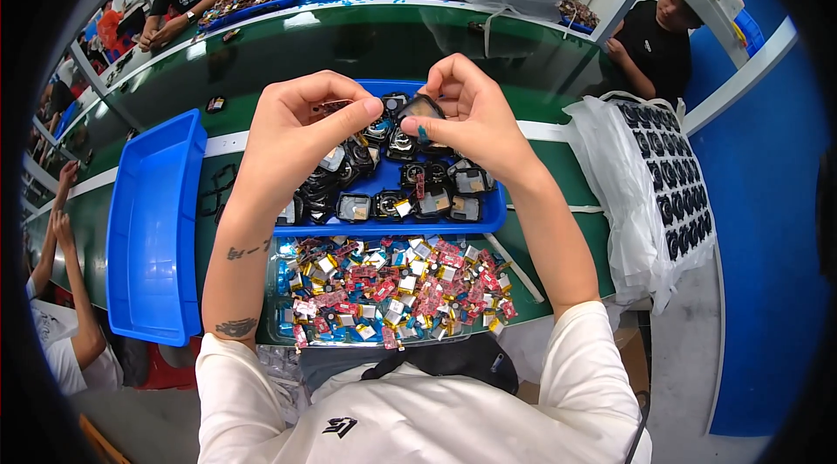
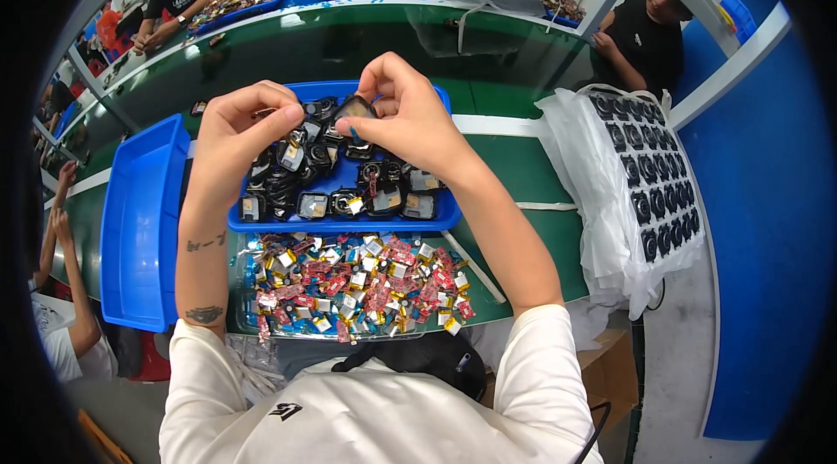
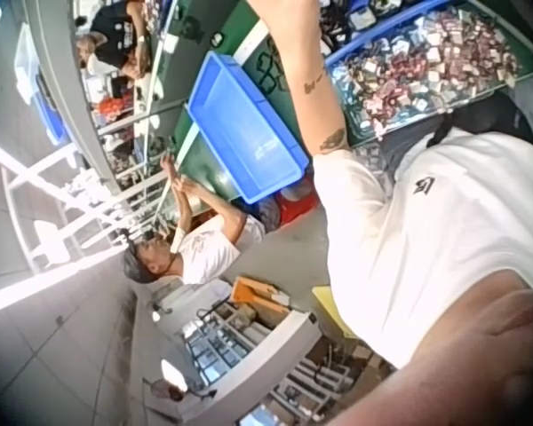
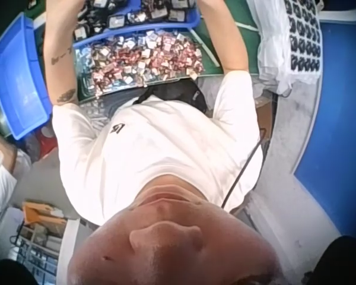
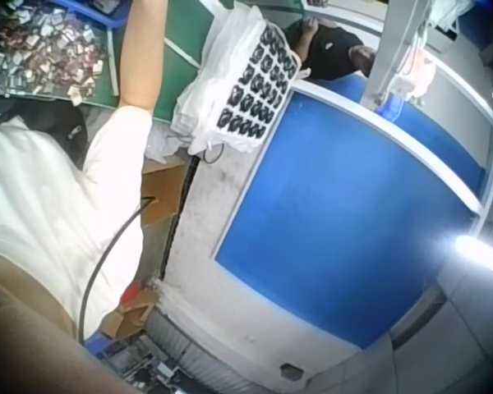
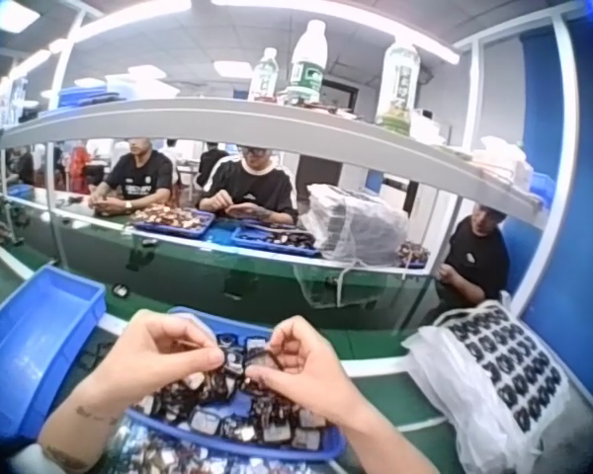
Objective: Manually assemble small electronic components by snapping together parts and organizing them into trays.
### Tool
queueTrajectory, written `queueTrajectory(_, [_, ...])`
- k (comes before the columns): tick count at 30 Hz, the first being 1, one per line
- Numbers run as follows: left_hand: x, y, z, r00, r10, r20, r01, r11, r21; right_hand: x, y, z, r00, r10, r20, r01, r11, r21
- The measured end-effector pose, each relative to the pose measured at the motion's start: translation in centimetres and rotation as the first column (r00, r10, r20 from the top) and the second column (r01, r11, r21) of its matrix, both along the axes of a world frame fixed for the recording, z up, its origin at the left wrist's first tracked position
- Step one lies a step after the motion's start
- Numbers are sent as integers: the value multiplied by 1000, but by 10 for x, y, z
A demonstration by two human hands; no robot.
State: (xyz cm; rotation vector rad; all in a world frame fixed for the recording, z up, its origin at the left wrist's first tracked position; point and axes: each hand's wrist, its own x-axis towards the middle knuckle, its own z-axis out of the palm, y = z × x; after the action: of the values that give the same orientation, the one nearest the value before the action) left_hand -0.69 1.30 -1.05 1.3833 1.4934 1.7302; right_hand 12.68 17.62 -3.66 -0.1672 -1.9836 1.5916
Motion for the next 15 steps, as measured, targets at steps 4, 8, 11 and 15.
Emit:
queueTrajectory(4, [3,2,-3,998,55,-9,-54,998,40,4,-4,7,995,79,-62,-78,997,19])
queueTrajectory(8, [11,5,-6,996,94,-5,-94,995,40,8,-13,15,985,-50,167,49,999,11])
queueTrajectory(11, [15,7,-8,981,176,-81,-176,984,11,9,-18,15,998,51,38,-44,985,-167])
queueTrajectory(15, [18,9,-13,964,259,-65,-257,966,41,9,-28,16,999,37,-30,-41,987,-156])
